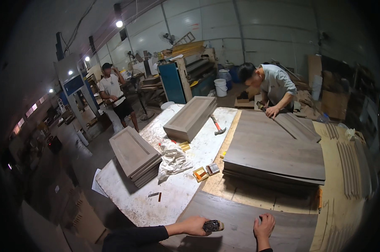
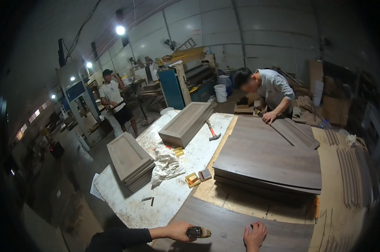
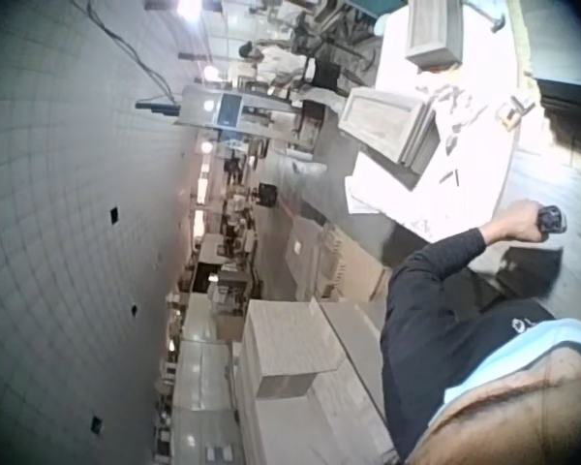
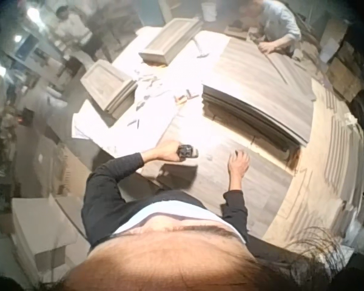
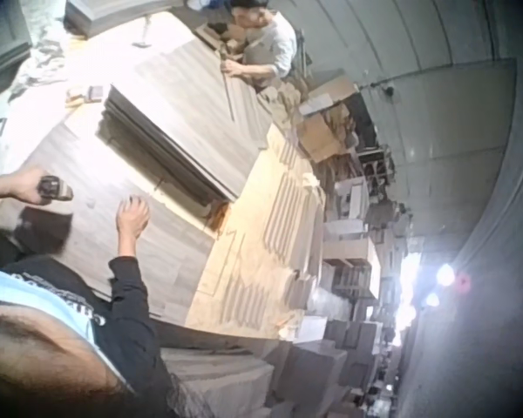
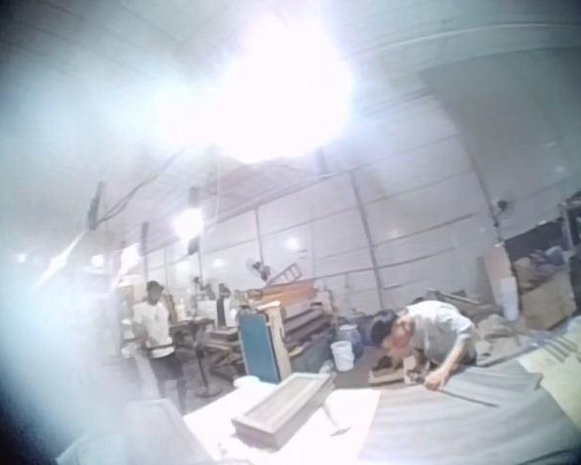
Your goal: Assembling wood furniture panels using a pneumatic nail gun and adhesive.
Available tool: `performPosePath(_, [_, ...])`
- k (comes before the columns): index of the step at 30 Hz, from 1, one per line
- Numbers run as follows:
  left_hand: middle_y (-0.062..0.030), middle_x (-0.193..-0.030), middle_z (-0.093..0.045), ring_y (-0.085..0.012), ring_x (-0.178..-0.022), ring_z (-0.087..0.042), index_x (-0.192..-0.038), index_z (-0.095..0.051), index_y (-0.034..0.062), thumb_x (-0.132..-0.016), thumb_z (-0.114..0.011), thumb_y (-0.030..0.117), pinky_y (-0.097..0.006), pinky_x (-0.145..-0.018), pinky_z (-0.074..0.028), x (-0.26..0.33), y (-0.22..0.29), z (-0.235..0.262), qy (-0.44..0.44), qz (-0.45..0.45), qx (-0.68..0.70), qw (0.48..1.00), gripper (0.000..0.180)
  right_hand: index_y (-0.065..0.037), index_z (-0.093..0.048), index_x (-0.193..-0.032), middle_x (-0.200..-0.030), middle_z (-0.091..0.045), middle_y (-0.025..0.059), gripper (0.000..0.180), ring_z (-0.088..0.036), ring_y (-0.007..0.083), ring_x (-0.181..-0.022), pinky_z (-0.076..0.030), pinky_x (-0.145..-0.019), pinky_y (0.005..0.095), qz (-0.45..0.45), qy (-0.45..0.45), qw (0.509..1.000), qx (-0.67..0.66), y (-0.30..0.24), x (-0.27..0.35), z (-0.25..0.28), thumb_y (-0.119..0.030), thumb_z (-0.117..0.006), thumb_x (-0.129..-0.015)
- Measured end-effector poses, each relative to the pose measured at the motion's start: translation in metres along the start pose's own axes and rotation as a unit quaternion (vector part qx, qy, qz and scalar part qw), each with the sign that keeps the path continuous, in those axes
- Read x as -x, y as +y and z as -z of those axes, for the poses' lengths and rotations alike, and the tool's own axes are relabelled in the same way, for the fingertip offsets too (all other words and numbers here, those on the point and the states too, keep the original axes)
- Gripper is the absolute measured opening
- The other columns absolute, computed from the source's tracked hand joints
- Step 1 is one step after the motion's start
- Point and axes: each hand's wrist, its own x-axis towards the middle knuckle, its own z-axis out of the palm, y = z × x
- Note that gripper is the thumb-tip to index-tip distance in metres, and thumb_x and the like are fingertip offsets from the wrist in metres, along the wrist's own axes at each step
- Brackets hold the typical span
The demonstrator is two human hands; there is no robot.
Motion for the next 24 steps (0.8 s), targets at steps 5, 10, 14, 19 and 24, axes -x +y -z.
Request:
performPosePath(5, [-0.0185,-0.085,-0.066,-0.0347,-0.079,-0.063,-0.112,-0.059,0.0058,-0.064,-0.07,0.029,-0.04,-0.071,-0.05,-0.001,-0.004,0.003,0.002,0.014,0.002,1.0,0.054,-0.008,-0.062,-0.092,-0.101,-0.055,0.0125,0.024,-0.05,0.0323,-0.101,-0.038,-0.092,0.043,0.003,-0.017,1.0,0.023,0.005,0.0,0.0,-0.021,-0.066,-0.072])
performPosePath(10, [-0.0173,-0.083,-0.066,-0.031,-0.078,-0.066,-0.102,-0.063,0.0053,-0.063,-0.073,0.022,-0.036,-0.07,-0.051,0.032,0.006,0.033,0.08,0.091,0.029,0.992,0.043,-0.008,-0.062,-0.094,-0.103,-0.056,0.0107,0.024,-0.051,0.0303,-0.102,-0.038,-0.091,0.0417,0.024,-0.019,0.999,0.016,-0.01,-0.022,-0.004,-0.023,-0.065,-0.076])
performPosePath(14, [-0.0167,-0.082,-0.066,-0.0309,-0.077,-0.065,-0.102,-0.062,0.0026,-0.066,-0.076,0.023,-0.034,-0.07,-0.05,0.031,-0.001,0.05,0.09,0.073,0.046,0.992,0.043,-0.008,-0.062,-0.096,-0.107,-0.055,0.0101,0.025,-0.049,0.0288,-0.107,-0.036,-0.095,0.0411,0.01,0.004,0.999,0.045,-0.006,-0.023,-0.005,-0.023,-0.065,-0.076])
performPosePath(19, [-0.0182,-0.08,-0.065,-0.0337,-0.076,-0.064,-0.1,-0.061,-0.0002,-0.067,-0.071,0.016,-0.034,-0.069,-0.05,0.032,-0.003,0.047,0.079,0.075,0.056,0.992,0.038,-0.008,-0.062,-0.097,-0.108,-0.054,0.0102,0.026,-0.048,0.0282,-0.108,-0.034,-0.097,0.0412,0.011,-0.009,0.999,0.031,0.001,-0.014,-0.006,-0.022,-0.065,-0.077])
performPosePath(24, [-0.019,-0.079,-0.064,-0.0365,-0.075,-0.063,-0.098,-0.062,0.0002,-0.067,-0.071,0.016,-0.035,-0.068,-0.05,0.013,0.009,0.042,0.052,0.079,0.02,0.995,0.036,-0.008,-0.062,-0.098,-0.108,-0.054,0.01,0.026,-0.049,0.0276,-0.107,-0.034,-0.097,0.0414,0.014,-0.001,0.999,0.029,0.0,-0.012,-0.003,-0.022,-0.065,-0.076])
